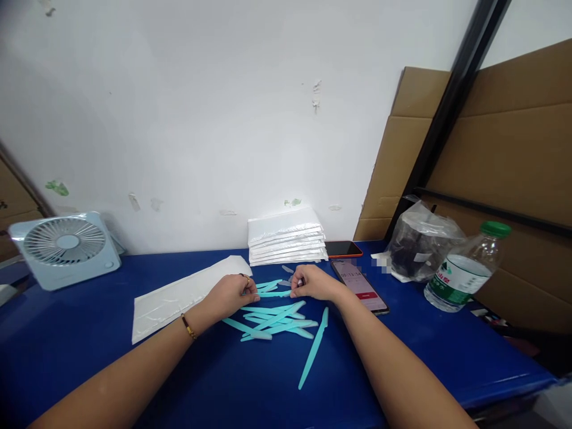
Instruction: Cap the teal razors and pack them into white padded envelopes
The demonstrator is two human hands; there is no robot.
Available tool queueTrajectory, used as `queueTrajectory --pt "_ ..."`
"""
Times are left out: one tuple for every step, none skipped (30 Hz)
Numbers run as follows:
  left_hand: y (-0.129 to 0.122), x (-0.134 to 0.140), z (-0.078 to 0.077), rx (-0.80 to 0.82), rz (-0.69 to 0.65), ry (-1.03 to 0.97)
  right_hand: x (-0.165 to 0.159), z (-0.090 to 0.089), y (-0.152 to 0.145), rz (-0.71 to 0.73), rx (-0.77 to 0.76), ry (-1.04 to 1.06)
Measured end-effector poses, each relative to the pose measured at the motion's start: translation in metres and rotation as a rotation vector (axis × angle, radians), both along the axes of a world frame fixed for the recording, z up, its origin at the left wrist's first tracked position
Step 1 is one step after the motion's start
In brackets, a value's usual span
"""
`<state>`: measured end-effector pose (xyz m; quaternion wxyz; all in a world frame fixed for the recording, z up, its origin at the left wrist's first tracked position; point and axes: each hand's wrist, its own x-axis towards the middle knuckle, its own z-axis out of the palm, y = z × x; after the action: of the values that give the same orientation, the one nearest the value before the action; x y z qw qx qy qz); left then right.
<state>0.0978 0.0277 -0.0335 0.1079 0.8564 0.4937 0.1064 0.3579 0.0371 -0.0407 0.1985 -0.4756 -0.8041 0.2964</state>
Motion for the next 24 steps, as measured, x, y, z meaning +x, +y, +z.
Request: queueTrajectory --pt "0.002 -0.003 0.000 0.002 0.012 0.006 0.003 -0.001 0.001 -0.023 -0.001 0.013" --pt "0.004 -0.005 0.000 0.004 0.027 0.011 0.006 -0.001 0.003 -0.050 -0.007 0.023" --pt "0.005 -0.007 0.001 0.006 0.043 0.014 0.009 -0.001 0.003 -0.076 -0.014 0.029" --pt "0.006 -0.009 0.001 0.006 0.053 0.012 0.011 0.001 0.003 -0.095 -0.017 0.032" --pt "0.006 -0.009 0.001 0.011 0.059 0.004 0.014 0.004 0.001 -0.099 -0.014 0.035" --pt "0.006 -0.009 0.002 0.026 0.065 -0.008 0.015 0.007 -0.001 -0.081 -0.010 0.032" --pt "0.005 -0.009 0.002 0.047 0.067 -0.022 0.016 0.011 -0.003 -0.040 -0.006 0.022" --pt "0.003 -0.007 0.003 0.064 0.060 -0.036 0.016 0.015 -0.006 0.018 -0.006 0.004" --pt "0.001 -0.005 0.004 0.070 0.046 -0.049 0.016 0.018 -0.009 0.082 -0.010 -0.022" --pt "-0.002 -0.002 0.005 0.065 0.025 -0.059 0.015 0.022 -0.012 0.134 -0.014 -0.052" --pt "-0.005 0.000 0.007 0.047 -0.004 -0.067 0.014 0.024 -0.014 0.170 -0.019 -0.084" --pt "-0.009 0.003 0.008 0.017 -0.040 -0.075 0.013 0.026 -0.015 0.191 -0.023 -0.109" --pt "-0.013 0.006 0.009 -0.016 -0.077 -0.085 0.011 0.027 -0.017 0.201 -0.029 -0.122" --pt "-0.016 0.009 0.011 -0.045 -0.114 -0.093 0.010 0.028 -0.017 0.205 -0.040 -0.123" --pt "-0.019 0.011 0.011 -0.072 -0.148 -0.099 0.009 0.028 -0.017 0.205 -0.054 -0.113" --pt "-0.022 0.013 0.011 -0.092 -0.177 -0.099 0.008 0.029 -0.017 0.200 -0.066 -0.095" --pt "-0.023 0.014 0.011 -0.104 -0.194 -0.096 0.008 0.028 -0.017 0.190 -0.073 -0.070" --pt "-0.023 0.015 0.010 -0.110 -0.201 -0.092 0.008 0.028 -0.017 0.173 -0.074 -0.041" --pt "-0.022 0.015 0.009 -0.110 -0.194 -0.087 0.009 0.027 -0.015 0.153 -0.072 -0.011" --pt "-0.020 0.014 0.008 -0.098 -0.176 -0.079 0.010 0.025 -0.014 0.130 -0.071 0.017" --pt "-0.017 0.013 0.007 -0.071 -0.152 -0.069 0.011 0.023 -0.012 0.100 -0.069 0.044" --pt "-0.013 0.011 0.006 -0.031 -0.126 -0.056 0.013 0.020 -0.010 0.059 -0.069 0.066" --pt "-0.010 0.008 0.006 0.014 -0.099 -0.041 0.015 0.017 -0.007 0.008 -0.066 0.080" --pt "-0.007 0.006 0.006 0.062 -0.073 -0.027 0.017 0.015 -0.005 -0.049 -0.052 0.083"
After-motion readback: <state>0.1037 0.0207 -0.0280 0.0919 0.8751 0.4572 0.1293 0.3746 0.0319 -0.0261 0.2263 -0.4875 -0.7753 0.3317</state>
